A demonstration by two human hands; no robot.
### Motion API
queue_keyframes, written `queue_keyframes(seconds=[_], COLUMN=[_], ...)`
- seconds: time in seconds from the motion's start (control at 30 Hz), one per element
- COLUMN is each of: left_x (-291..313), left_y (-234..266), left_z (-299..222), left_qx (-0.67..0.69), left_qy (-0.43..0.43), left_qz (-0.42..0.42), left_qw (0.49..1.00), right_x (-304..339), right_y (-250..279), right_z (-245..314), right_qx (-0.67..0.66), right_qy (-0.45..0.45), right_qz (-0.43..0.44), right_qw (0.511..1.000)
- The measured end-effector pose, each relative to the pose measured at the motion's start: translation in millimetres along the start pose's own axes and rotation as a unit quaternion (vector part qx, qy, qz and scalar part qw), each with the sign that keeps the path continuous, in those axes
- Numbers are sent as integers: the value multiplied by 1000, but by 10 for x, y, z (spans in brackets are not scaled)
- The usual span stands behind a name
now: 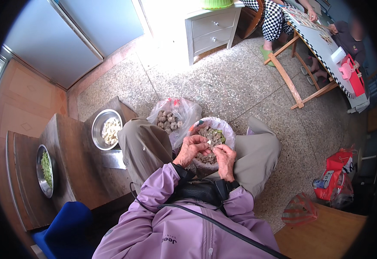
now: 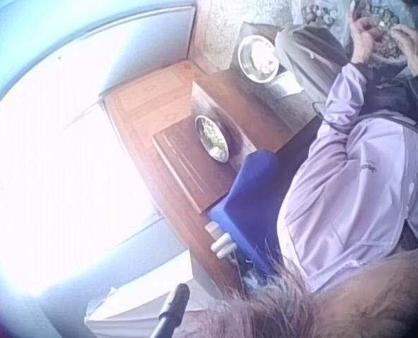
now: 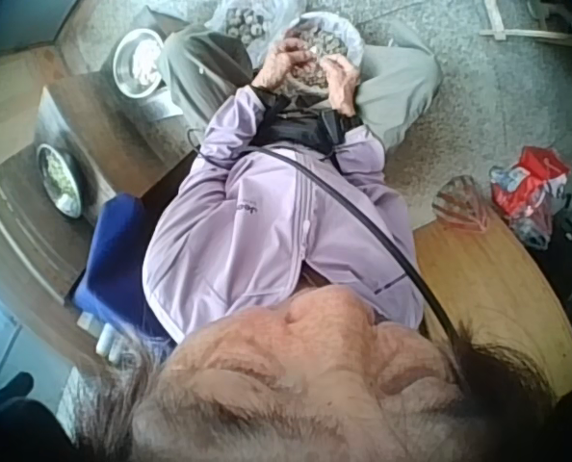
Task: The person peels walnuts by hand, removing the shells and placing the kernels into a bowl.
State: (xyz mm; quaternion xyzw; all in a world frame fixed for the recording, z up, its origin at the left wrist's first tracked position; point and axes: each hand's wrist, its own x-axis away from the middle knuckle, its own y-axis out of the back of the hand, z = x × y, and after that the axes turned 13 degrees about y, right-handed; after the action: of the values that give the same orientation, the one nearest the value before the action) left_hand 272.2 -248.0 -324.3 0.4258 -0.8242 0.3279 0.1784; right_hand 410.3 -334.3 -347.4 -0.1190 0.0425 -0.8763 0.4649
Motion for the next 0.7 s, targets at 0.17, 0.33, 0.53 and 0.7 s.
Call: queue_keyframes(seconds=[0.17,0.33,0.53,0.7], left_x=[1,7,-32,-30], left_y=[51,42,24,-18], left_z=[-32,-48,34,82], left_qx=[80,83,49,-42], left_qy=[19,21,-34,-92], left_qz=[3,24,15,-9], left_qw=[997,996,998,995], right_x=[-20,-26,-10,36], right_y=[11,53,-7,-74], right_z=[-62,-110,83,295], right_qx=[52,107,2,1], right_qy=[15,-18,-16,-26], right_qz=[-10,-10,10,29], right_qw=[998,994,1000,999])
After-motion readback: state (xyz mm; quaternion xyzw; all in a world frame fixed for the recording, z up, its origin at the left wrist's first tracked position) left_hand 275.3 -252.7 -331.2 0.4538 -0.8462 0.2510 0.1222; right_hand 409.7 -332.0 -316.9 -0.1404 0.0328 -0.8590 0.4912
